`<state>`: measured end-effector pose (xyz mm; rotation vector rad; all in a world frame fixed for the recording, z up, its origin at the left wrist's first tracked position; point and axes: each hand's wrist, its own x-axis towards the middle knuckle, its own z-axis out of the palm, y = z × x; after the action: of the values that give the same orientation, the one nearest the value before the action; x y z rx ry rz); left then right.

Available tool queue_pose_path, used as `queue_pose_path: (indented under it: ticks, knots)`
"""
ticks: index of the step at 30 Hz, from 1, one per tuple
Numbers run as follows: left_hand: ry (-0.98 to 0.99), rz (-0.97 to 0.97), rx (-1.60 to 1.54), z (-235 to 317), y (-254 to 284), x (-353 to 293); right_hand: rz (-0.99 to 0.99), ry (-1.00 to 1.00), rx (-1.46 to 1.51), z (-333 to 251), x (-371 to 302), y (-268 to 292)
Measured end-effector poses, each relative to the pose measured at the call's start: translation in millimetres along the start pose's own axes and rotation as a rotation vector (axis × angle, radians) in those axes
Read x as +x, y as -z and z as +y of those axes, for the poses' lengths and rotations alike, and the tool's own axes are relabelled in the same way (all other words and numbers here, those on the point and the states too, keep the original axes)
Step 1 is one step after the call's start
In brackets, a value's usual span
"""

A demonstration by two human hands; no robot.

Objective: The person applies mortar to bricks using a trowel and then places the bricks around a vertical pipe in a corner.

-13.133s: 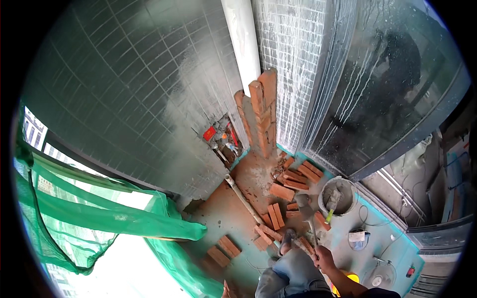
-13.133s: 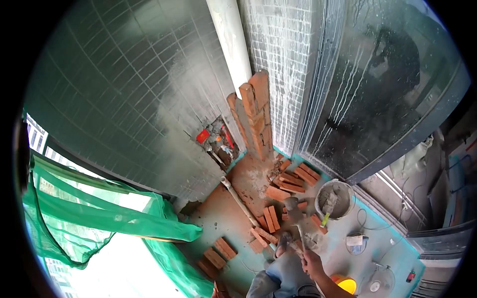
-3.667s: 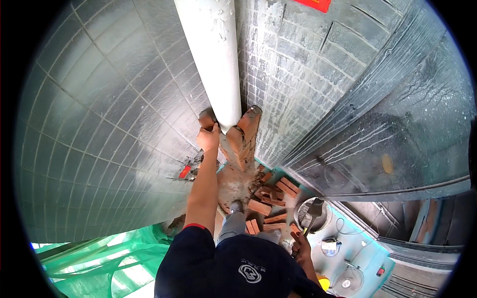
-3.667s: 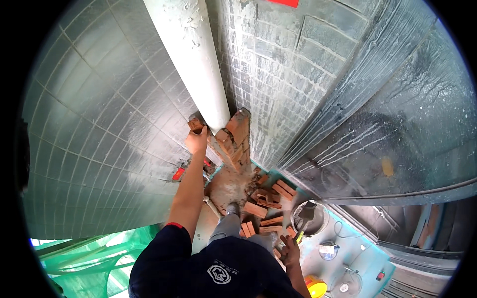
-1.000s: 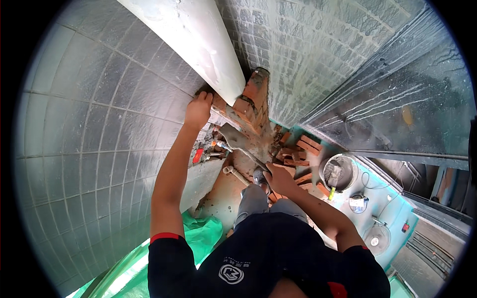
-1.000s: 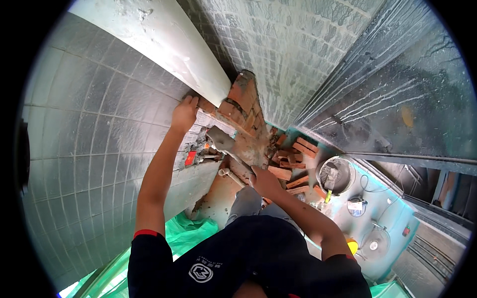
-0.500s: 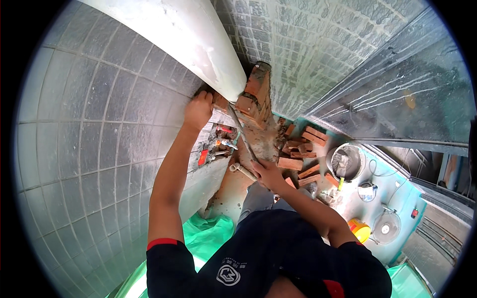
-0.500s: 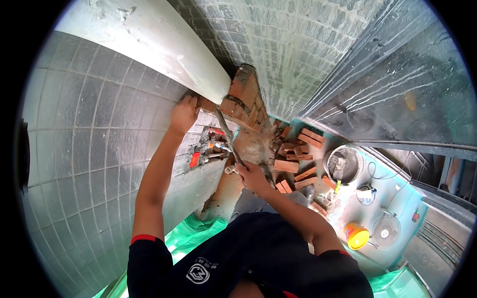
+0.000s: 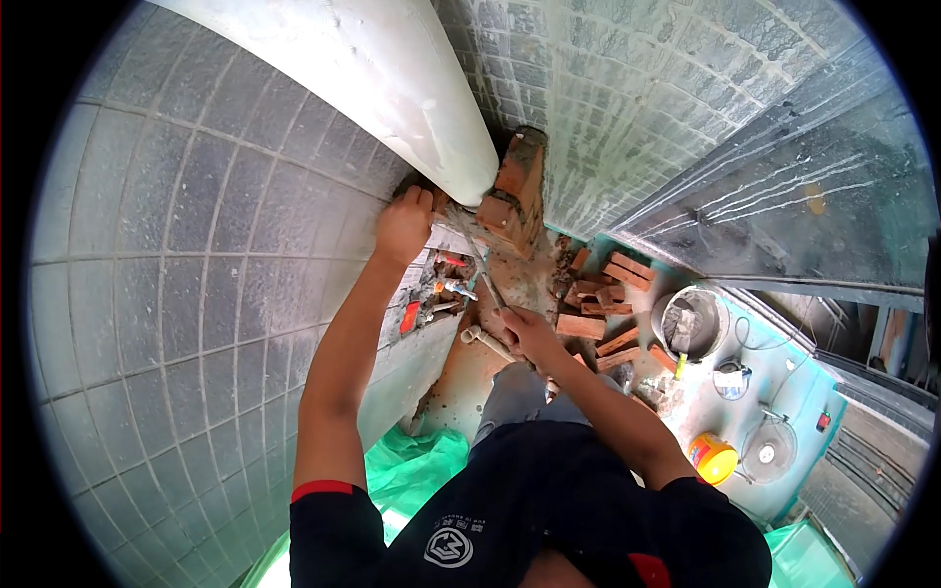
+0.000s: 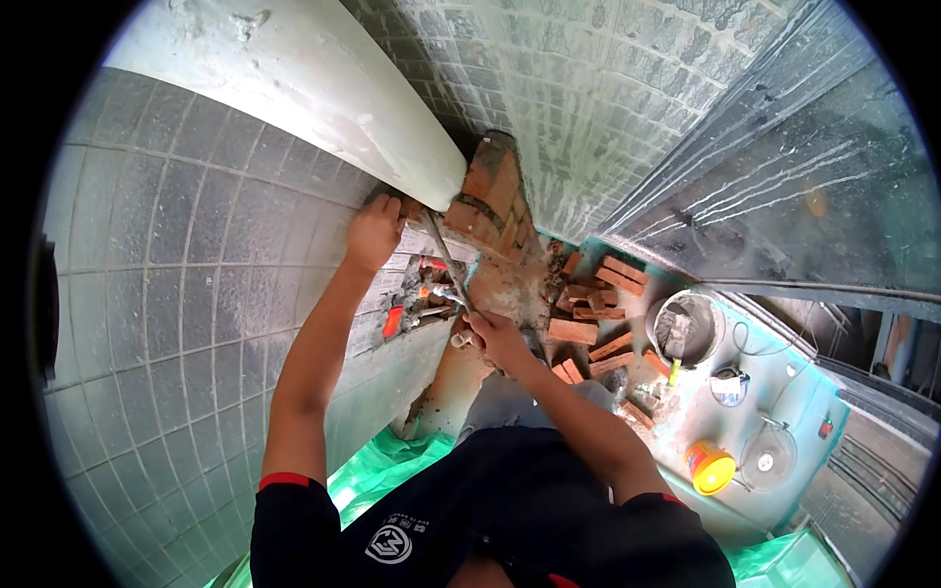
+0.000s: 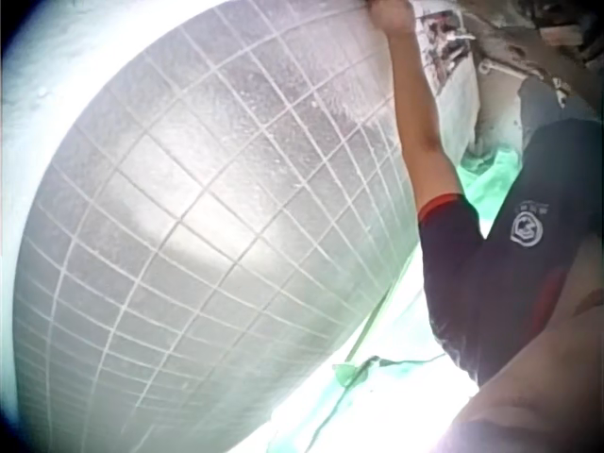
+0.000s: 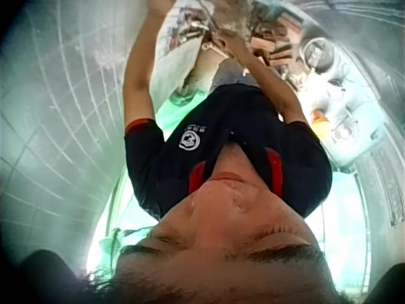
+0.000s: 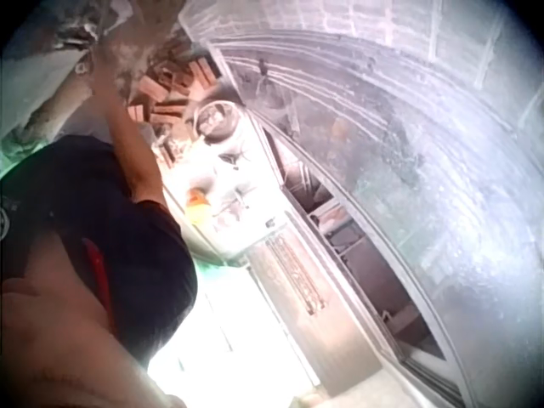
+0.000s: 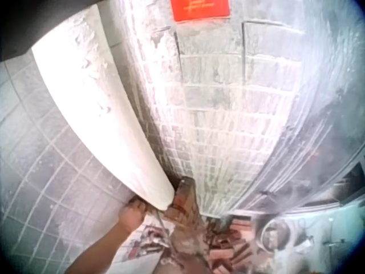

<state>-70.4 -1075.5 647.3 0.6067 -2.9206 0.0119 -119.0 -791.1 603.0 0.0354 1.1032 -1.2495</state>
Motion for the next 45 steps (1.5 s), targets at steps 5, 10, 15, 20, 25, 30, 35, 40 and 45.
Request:
queue_pose_path:
  ticks: [5,10,15,20,25,30,35,40,45]
  knots:
    - [-0.006,-0.024,0.010,-1.2,-4.3,1.3,-0.025,0.011,0.005,-3.8,-1.5,-1.5]
    - [-0.016,-0.014,0.040,-4.3,-9.0,1.2,-0.062,-0.009,-0.004,-3.4,-6.8,-6.9]
    - [0.054,-0.001,-0.002,-15.5,-9.6,-5.2,-0.049,-0.005,0.005,-4.0,-10.5,-8.5]
    - [0.069,0.113,-0.111,2.3,9.7,-4.4,-0.059,0.072,-0.071,-2.6,-16.8,8.0]
    - [0.086,0.034,-0.061,-4.5,1.1,-6.2,-0.077,0.041,-0.066,-3.7,-5.6,2.5]
    - [0.054,0.061,-0.105,-4.1,-3.8,-4.8,-0.040,0.078,-0.060,-3.0,-12.3,-3.8]
    - [0.064,0.080,-0.112,-4.8,1.6,-8.2,-0.119,-0.055,0.039,-18.0,-21.4,8.7]
    - [0.275,0.314,-0.370,25.7,24.3,-47.1,-0.059,0.061,-0.182,-19.6,-49.6,18.6]
    - [0.632,0.164,-0.645,54.0,-12.3,-125.7,-0.092,0.238,-0.297,-3.8,-6.4,12.4]
